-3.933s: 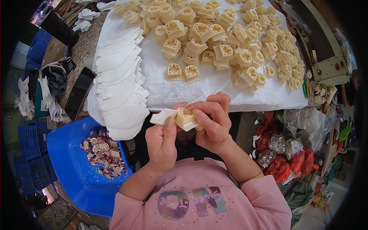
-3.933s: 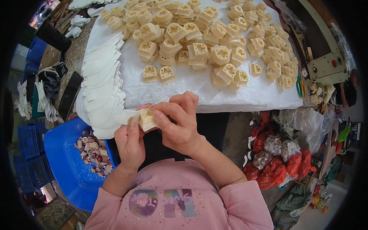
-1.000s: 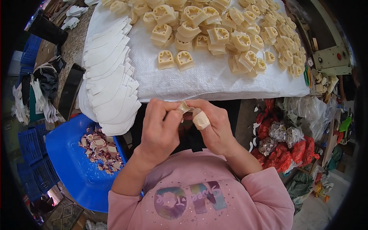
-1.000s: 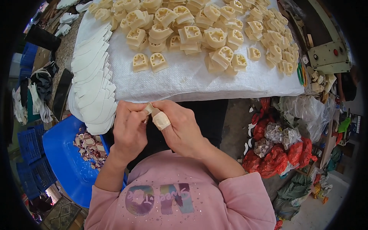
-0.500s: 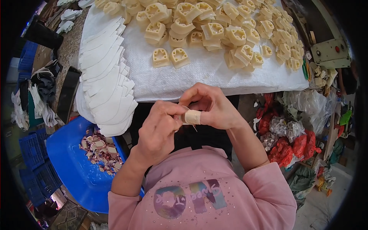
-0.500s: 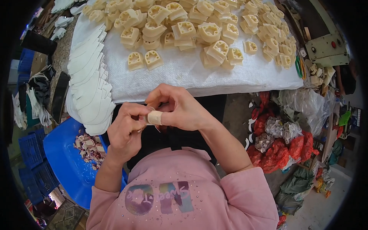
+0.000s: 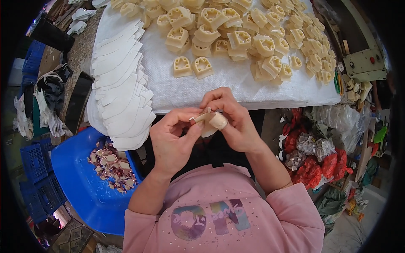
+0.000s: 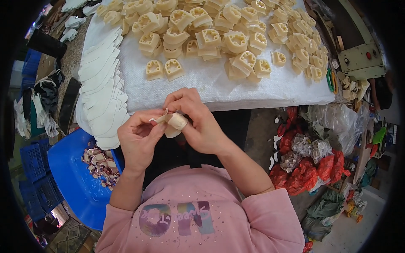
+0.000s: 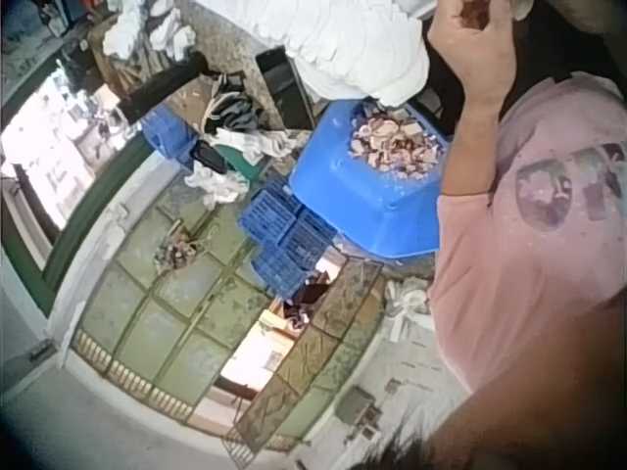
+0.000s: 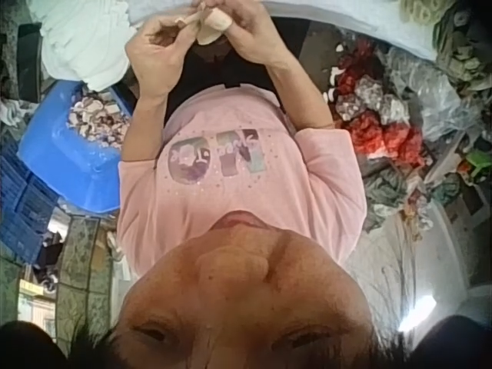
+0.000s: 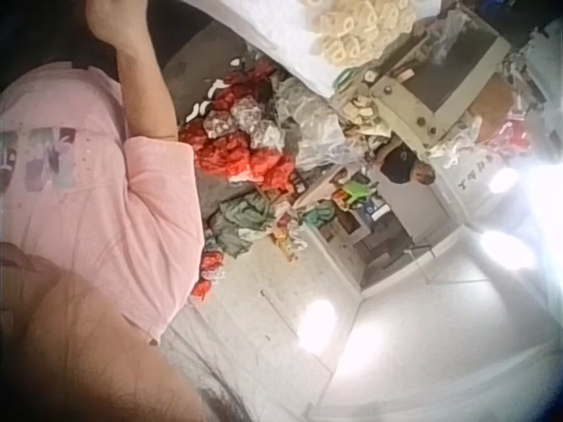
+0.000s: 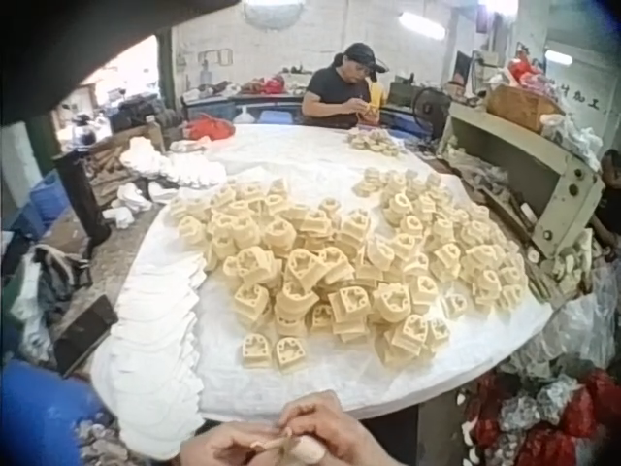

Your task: Attaching white lining pieces to beige shoe components at a workshop table.

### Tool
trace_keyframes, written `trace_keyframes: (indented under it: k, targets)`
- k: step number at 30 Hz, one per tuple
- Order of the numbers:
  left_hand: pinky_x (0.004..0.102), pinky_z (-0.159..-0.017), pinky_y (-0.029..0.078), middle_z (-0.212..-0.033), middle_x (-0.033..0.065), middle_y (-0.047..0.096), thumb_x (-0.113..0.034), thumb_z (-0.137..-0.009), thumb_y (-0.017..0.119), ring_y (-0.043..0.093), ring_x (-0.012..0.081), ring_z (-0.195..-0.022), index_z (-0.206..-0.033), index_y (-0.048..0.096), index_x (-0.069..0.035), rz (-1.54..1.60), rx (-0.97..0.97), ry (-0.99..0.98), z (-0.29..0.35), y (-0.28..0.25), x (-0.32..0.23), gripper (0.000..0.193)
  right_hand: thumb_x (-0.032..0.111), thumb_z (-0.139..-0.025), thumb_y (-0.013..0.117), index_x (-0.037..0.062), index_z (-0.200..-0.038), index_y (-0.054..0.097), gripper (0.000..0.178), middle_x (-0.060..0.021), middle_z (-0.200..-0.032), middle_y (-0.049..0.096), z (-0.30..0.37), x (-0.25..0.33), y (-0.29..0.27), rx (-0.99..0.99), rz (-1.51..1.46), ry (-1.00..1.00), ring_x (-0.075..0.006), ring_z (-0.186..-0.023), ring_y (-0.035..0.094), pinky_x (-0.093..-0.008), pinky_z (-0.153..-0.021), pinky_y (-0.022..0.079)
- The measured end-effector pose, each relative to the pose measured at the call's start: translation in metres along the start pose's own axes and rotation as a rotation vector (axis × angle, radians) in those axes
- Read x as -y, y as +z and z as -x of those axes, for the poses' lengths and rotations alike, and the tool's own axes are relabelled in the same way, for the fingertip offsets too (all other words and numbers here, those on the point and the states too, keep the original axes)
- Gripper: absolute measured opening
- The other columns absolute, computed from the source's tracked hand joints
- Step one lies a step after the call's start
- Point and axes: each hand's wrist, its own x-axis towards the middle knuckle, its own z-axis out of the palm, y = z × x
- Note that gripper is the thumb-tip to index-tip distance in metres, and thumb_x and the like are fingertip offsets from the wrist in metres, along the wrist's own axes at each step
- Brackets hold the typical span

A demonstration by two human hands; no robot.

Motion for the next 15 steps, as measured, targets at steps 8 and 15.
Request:
trace_keyframes:
  k: [8, 15]
  targets:
    - [0.0256, -0.076, 0.051, -0.098, 0.0124, 0.063, 0.001, -0.084, 0.062, 0.06, 0.0127, -0.087, -0.091, 0.059, 0.004, -0.004, -0.032, -0.005, -0.001, 0.002, 0.0, 0.008, 0.006, -0.078, 0.06, 0.0061, -0.085, 0.053, 0.01, -0.007, -0.092, 0.053, -0.003, 0.006, 0.004, -0.046, -0.208, 0.151, -0.0241, -0.088, 0.043, -0.0336, -0.079, 0.037]
    - [0.0284, -0.074, 0.044, -0.1, 0.0112, 0.057, -0.014, -0.082, 0.067, 0.053, 0.0184, -0.088, -0.085, 0.062, -0.001, -0.555, 0.007, 0.356, -0.003, -0.001, -0.003, 0.014, 0.013, -0.081, 0.061, 0.0055, -0.083, 0.053, 0.011, -0.0058, -0.091, 0.05, 0.002, 0.006, 0.0, -0.055, 0.262, -0.163, -0.0221, -0.09, 0.044, -0.033, -0.082, 0.036]
